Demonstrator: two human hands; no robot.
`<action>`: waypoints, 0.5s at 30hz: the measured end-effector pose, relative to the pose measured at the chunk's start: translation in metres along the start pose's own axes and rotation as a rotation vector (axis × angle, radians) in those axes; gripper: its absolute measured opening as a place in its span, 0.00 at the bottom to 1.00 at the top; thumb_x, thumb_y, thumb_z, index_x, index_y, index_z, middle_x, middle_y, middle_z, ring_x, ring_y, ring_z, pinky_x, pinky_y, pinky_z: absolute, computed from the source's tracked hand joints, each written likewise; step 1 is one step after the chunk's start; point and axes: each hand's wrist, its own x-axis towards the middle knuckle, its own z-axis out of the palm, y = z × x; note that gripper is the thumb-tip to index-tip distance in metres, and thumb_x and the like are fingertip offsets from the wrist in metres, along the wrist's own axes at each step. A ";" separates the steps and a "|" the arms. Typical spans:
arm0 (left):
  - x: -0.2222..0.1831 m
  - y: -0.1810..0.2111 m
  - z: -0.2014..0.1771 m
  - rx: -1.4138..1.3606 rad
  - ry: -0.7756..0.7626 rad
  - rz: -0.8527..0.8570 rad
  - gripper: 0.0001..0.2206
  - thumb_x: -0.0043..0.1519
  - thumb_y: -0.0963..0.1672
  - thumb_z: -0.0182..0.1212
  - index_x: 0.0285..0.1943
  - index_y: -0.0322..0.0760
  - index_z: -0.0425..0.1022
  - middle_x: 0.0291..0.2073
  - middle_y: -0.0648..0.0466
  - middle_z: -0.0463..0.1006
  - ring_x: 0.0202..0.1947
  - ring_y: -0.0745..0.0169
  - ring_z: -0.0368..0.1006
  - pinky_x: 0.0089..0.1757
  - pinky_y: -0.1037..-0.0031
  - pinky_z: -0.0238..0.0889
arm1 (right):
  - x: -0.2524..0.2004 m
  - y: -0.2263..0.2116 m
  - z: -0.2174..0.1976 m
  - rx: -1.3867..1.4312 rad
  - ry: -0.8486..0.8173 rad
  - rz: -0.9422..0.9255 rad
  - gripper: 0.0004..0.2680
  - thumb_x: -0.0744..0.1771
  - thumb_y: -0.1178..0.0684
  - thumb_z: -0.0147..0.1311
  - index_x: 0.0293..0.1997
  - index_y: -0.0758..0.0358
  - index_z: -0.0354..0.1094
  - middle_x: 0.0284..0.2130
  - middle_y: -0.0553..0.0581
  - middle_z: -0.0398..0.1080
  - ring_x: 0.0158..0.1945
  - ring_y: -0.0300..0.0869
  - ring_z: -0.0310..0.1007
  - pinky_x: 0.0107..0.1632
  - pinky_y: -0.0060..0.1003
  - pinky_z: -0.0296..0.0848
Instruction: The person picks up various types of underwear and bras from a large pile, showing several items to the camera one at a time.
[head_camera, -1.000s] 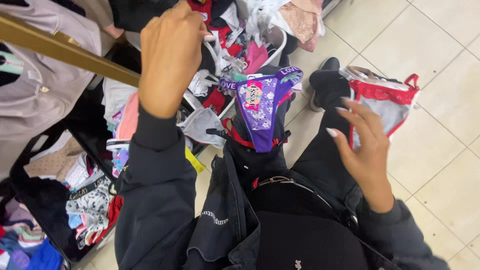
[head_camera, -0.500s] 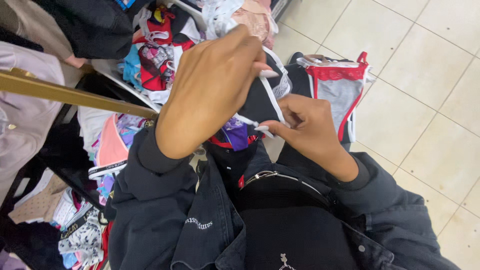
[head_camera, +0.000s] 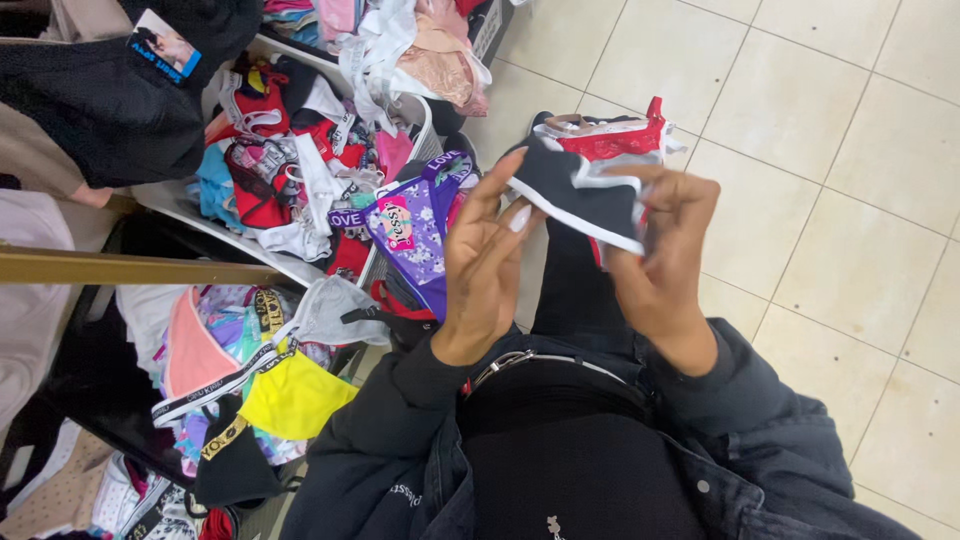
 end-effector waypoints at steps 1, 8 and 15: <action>0.000 -0.001 0.000 -0.061 0.002 0.006 0.26 0.76 0.39 0.60 0.84 0.28 0.65 0.80 0.42 0.69 0.76 0.45 0.72 0.71 0.55 0.69 | -0.006 0.004 -0.003 0.203 -0.060 0.119 0.17 0.71 0.64 0.55 0.57 0.57 0.46 0.54 0.64 0.74 0.56 0.49 0.76 0.62 0.46 0.71; -0.007 -0.006 0.006 -0.167 -0.009 0.079 0.25 0.70 0.37 0.62 0.78 0.26 0.66 0.74 0.45 0.70 0.73 0.43 0.73 0.74 0.54 0.66 | -0.029 0.008 -0.016 0.936 -0.082 0.503 0.34 0.66 0.67 0.68 0.81 0.59 0.52 0.57 0.62 0.79 0.57 0.43 0.85 0.58 0.37 0.83; 0.010 -0.036 -0.025 1.047 0.002 0.427 0.18 0.62 0.43 0.78 0.62 0.38 0.86 0.48 0.55 0.74 0.51 0.52 0.72 0.56 0.60 0.66 | -0.024 -0.012 -0.044 0.603 -0.154 0.212 0.04 0.62 0.69 0.70 0.34 0.68 0.84 0.32 0.66 0.83 0.31 0.47 0.85 0.39 0.41 0.84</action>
